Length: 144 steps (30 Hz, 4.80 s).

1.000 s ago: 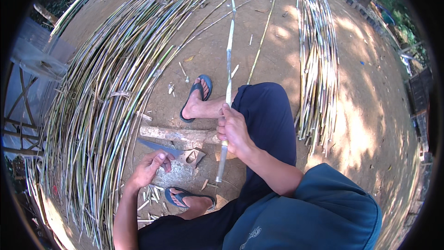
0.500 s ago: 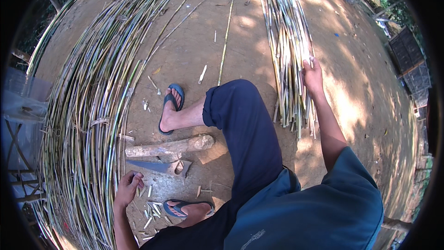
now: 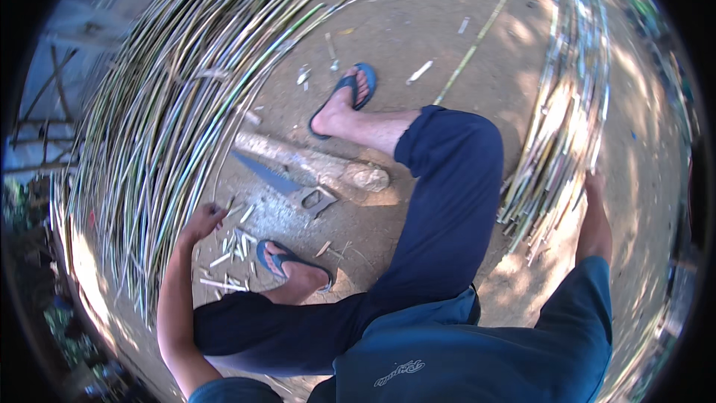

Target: The person sits on the ground and uses a machete to split long bamboo stalks into thin strips. They repeatedly place a stalk on a wooden block, split it lengthwise, and then cut the resulting strips into shorter pieces, which are discarded onto the ground.

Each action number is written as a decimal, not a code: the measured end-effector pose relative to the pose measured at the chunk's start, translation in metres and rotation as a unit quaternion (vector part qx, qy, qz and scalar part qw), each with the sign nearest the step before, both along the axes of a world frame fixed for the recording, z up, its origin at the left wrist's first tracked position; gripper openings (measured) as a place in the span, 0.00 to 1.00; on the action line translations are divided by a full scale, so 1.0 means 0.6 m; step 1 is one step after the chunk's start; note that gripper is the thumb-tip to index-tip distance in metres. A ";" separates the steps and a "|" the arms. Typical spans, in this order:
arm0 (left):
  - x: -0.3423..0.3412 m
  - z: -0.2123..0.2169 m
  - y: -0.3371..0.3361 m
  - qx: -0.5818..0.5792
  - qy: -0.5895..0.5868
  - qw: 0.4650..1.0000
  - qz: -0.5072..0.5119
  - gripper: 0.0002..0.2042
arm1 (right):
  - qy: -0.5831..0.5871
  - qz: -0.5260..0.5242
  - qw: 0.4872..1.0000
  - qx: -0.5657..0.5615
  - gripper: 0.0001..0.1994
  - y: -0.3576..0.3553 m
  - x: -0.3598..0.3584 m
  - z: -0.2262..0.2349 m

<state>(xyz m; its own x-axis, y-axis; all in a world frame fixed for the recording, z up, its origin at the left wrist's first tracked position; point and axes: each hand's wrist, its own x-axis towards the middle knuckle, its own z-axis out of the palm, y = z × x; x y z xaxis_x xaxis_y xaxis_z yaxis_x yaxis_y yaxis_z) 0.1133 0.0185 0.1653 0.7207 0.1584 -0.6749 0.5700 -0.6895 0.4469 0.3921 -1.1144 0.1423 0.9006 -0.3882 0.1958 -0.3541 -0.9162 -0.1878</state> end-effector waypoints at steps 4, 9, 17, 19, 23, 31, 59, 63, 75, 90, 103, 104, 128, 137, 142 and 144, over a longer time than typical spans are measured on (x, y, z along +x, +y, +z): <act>-0.108 0.100 0.071 0.193 0.061 0.978 -0.044 0.21 | 0.223 -0.212 0.905 0.295 0.15 0.149 -0.034 -0.253; -0.147 0.047 0.105 0.187 0.110 0.975 -0.037 0.20 | 0.229 -0.295 0.848 0.376 0.14 0.157 -0.112 -0.267; -0.212 -0.120 0.221 0.176 0.090 0.979 -0.040 0.15 | 0.160 -0.179 0.971 -0.018 0.23 0.270 -0.132 -0.118; -0.193 -0.122 0.280 0.229 0.099 0.968 -0.038 0.16 | 0.060 -0.143 0.988 -0.029 0.25 0.380 -0.177 -0.121; -0.229 -0.212 0.338 0.297 0.066 0.948 0.095 0.26 | 0.004 -0.046 0.998 0.034 0.22 0.525 -0.133 -0.032; -0.301 -0.302 0.401 0.335 0.116 0.900 0.254 0.30 | -0.054 0.246 0.924 0.288 0.18 0.679 0.019 0.051; -0.453 0.571 0.287 0.674 -0.137 0.702 0.186 0.11 | -0.072 0.374 0.817 0.433 0.10 1.037 -0.132 0.236; -0.487 0.582 0.215 0.682 -0.223 0.687 0.116 0.10 | 0.000 0.397 0.775 0.492 0.11 1.107 -0.167 0.230; -0.204 0.365 -0.198 0.447 -0.276 0.848 0.072 0.10 | 0.259 0.173 0.458 0.832 0.24 1.466 -0.249 0.268; -0.507 0.270 -0.012 0.400 -0.082 0.891 0.198 0.10 | 0.102 0.152 0.639 0.747 0.24 1.356 0.342 0.124; -0.158 0.180 -0.172 0.190 -0.130 0.970 0.079 0.18 | 0.224 0.217 0.607 0.731 0.15 1.484 -0.010 0.041; -0.163 0.166 -0.171 0.146 -0.117 0.973 0.132 0.19 | 0.245 0.243 0.665 0.662 0.16 1.476 -0.004 0.033; -0.058 -0.075 -0.081 0.084 -0.119 0.980 0.136 0.18 | 0.273 0.599 0.720 0.220 0.12 1.275 -0.440 0.066; -0.146 -0.206 -0.091 0.135 -0.073 0.980 0.129 0.21 | 0.343 0.442 0.695 0.452 0.06 1.062 -0.541 0.245; -0.145 -0.212 -0.136 0.114 -0.059 0.975 0.181 0.20 | 0.273 0.499 0.710 0.416 0.11 1.127 -0.554 0.218; -0.148 -0.228 -0.140 0.121 -0.076 0.973 0.180 0.20 | 0.266 0.511 0.724 0.380 0.14 1.161 -0.553 0.204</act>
